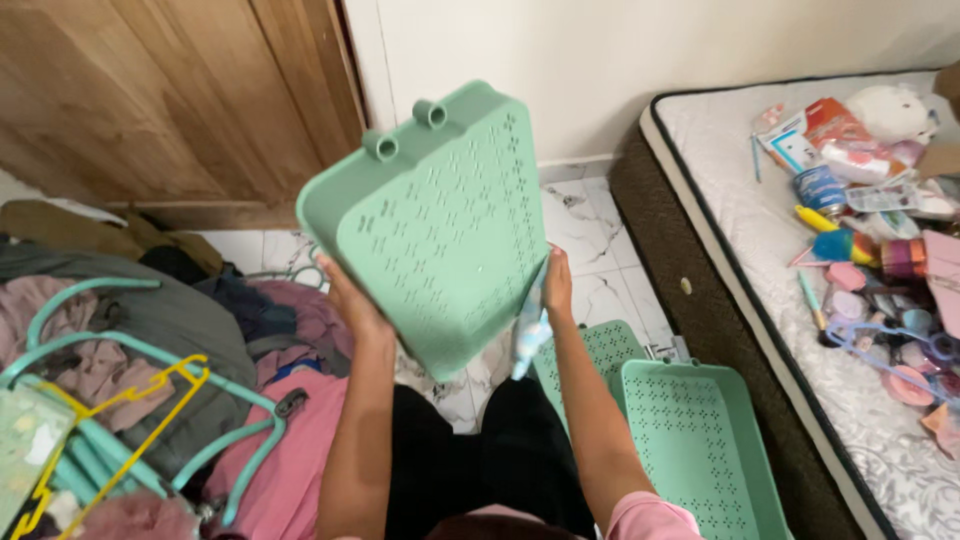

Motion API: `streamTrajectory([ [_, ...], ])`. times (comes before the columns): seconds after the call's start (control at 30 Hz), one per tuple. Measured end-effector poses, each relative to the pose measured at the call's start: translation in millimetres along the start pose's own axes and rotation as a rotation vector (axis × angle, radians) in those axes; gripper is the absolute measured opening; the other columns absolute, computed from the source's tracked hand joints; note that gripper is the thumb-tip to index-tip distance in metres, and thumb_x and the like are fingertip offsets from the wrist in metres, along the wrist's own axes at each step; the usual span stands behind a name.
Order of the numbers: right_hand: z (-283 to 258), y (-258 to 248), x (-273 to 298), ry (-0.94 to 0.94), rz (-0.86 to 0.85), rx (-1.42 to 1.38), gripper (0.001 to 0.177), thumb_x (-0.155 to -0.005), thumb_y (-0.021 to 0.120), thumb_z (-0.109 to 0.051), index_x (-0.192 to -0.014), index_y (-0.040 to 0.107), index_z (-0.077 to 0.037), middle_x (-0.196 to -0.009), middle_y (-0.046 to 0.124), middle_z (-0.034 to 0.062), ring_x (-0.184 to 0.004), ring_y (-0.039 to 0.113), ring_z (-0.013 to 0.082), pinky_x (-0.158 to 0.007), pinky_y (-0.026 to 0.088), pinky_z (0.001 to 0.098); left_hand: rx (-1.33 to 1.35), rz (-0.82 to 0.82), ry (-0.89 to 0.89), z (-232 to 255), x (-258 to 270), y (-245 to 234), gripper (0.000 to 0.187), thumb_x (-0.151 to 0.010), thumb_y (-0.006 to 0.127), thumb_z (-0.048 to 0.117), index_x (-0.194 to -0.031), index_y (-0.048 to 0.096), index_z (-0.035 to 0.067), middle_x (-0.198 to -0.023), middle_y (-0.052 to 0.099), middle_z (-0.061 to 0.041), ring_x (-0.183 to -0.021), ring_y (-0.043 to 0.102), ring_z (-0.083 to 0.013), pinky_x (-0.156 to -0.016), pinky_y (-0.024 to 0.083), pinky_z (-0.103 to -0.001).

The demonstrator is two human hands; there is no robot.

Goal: The person wipes the interior and exterior of green plastic trays with a cloth, then attaches the trays to a wheeled metal frame. The person handles hangers and other items on the floor while assembling the cart.

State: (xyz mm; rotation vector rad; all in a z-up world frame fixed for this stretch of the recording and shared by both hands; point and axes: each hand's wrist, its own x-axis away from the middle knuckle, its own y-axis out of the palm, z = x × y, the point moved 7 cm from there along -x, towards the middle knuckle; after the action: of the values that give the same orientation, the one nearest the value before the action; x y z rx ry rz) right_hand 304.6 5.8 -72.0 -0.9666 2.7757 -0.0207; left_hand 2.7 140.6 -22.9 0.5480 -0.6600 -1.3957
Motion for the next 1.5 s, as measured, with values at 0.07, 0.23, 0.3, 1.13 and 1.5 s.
streamTrajectory([
  [0.07,18,3,19,0.117,0.122,-0.143,0.044,-0.088,0.033,-0.034,-0.124,0.035,-0.009,-0.121,0.041,0.0124,-0.111,0.038,0.0216,-0.094,0.028,0.0304,0.010,0.060,-0.064,2,10,10,0.056,-0.081,0.040,0.050,-0.107,0.050,0.001,-0.103,0.057,-0.006,-0.090,0.055,-0.0180,-0.078,0.046,-0.031],
  [0.23,22,23,37,0.255,0.225,-0.616,0.057,-0.080,0.042,-0.028,-0.131,0.019,-0.018,-0.128,0.029,0.0140,-0.112,0.034,0.0223,-0.092,0.030,0.0324,0.106,0.109,-0.116,-5,15,29,0.064,-0.077,0.034,0.055,-0.115,0.044,0.004,-0.111,0.051,-0.004,-0.098,0.050,-0.0175,-0.082,0.042,-0.029],
  [0.3,19,15,39,0.214,0.244,-0.466,0.053,-0.083,0.043,-0.028,-0.131,0.024,-0.014,-0.127,0.031,0.0141,-0.111,0.037,0.0232,-0.092,0.032,0.0332,0.089,0.060,-0.165,-16,18,28,0.065,-0.077,0.031,0.057,-0.118,0.041,0.006,-0.114,0.049,-0.002,-0.101,0.049,-0.0164,-0.084,0.040,-0.028],
  [1.13,-169,82,89,-0.783,0.030,0.485,0.042,-0.082,0.046,-0.013,-0.122,0.036,-0.006,-0.120,0.044,0.0208,-0.114,0.041,0.0361,-0.102,0.025,0.0407,-0.312,-0.633,-0.234,-51,57,109,0.037,-0.082,0.048,0.038,-0.094,0.056,0.003,-0.084,0.057,0.002,-0.077,0.050,-0.0044,-0.069,0.041,-0.019],
  [1.5,-221,84,83,-0.561,-0.326,0.421,0.046,-0.088,0.037,-0.027,-0.130,0.032,-0.007,-0.126,0.039,0.0218,-0.119,0.035,0.0363,-0.101,0.026,0.0412,0.015,-0.394,-0.302,-52,18,69,0.054,-0.083,0.036,0.046,-0.116,0.044,0.004,-0.100,0.054,-0.004,-0.086,0.052,-0.0151,-0.073,0.043,-0.031],
])
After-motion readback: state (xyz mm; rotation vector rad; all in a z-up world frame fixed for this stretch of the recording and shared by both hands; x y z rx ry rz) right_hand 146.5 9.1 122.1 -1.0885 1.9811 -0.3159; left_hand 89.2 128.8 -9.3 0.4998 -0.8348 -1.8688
